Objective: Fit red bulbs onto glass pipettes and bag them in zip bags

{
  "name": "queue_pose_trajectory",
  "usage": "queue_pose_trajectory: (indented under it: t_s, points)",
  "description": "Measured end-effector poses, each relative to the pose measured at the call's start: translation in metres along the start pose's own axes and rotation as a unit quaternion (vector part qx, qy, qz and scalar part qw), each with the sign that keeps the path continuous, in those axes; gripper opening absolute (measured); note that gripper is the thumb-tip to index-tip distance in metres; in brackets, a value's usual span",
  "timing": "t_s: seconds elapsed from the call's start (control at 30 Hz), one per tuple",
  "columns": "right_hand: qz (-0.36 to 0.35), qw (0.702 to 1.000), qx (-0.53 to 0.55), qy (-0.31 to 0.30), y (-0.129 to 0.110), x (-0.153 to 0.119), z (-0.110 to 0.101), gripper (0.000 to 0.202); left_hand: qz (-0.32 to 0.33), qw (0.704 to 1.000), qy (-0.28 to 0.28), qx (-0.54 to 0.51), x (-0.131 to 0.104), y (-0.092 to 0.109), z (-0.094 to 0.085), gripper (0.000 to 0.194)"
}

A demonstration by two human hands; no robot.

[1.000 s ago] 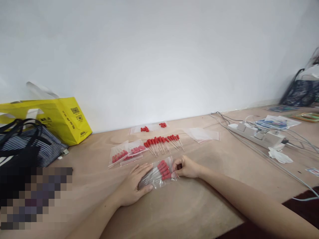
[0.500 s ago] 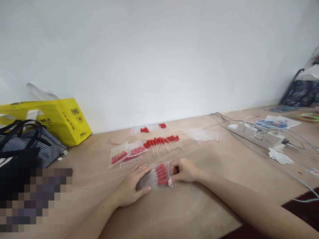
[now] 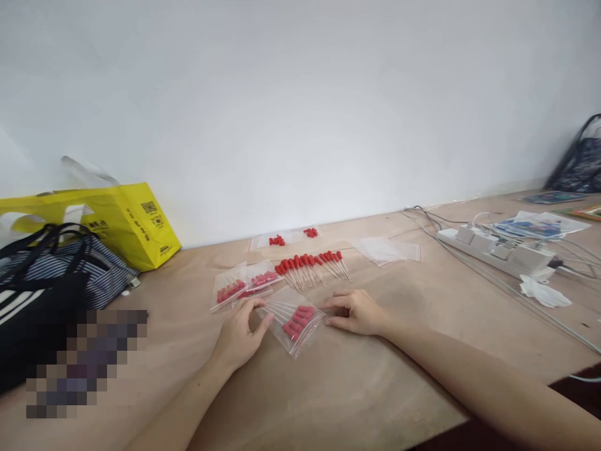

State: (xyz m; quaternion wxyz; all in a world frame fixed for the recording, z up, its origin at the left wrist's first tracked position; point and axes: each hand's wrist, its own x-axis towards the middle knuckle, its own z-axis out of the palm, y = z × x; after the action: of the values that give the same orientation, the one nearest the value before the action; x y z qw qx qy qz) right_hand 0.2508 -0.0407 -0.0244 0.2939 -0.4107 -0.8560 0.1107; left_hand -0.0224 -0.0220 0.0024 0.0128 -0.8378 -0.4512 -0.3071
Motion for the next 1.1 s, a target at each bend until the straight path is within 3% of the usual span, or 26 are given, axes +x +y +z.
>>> queue_pose_trajectory:
  t_s: [0.13,0.23,0.37,0.6,0.83,1.1]
  points:
    - [-0.1,0.99,-0.09,0.037,-0.005,0.003,0.011,0.021,0.09,0.995,-0.037,0.014,-0.015,0.032,-0.002,0.033]
    - [-0.133,0.979,-0.147,0.056,-0.005,0.005,0.013,0.021,0.16,0.986,-0.052,0.004,-0.023,0.043,0.006,0.035]
    - [-0.133,0.974,-0.174,0.067,0.0,0.01,0.013,0.022,0.219,0.975,-0.023,0.027,-0.022,0.037,0.014,0.013]
    - [-0.228,0.931,-0.267,0.096,0.005,0.017,0.018,0.02,0.365,0.921,0.054,0.128,-0.01,0.016,0.009,0.024]
    - [-0.317,0.885,-0.314,0.132,-0.001,0.021,0.019,0.017,0.401,0.896,0.083,0.172,-0.002,0.002,0.003,0.024]
    - [-0.343,0.881,-0.304,0.116,-0.001,0.03,0.025,0.023,0.386,0.909,0.069,0.145,-0.002,-0.004,0.005,0.017]
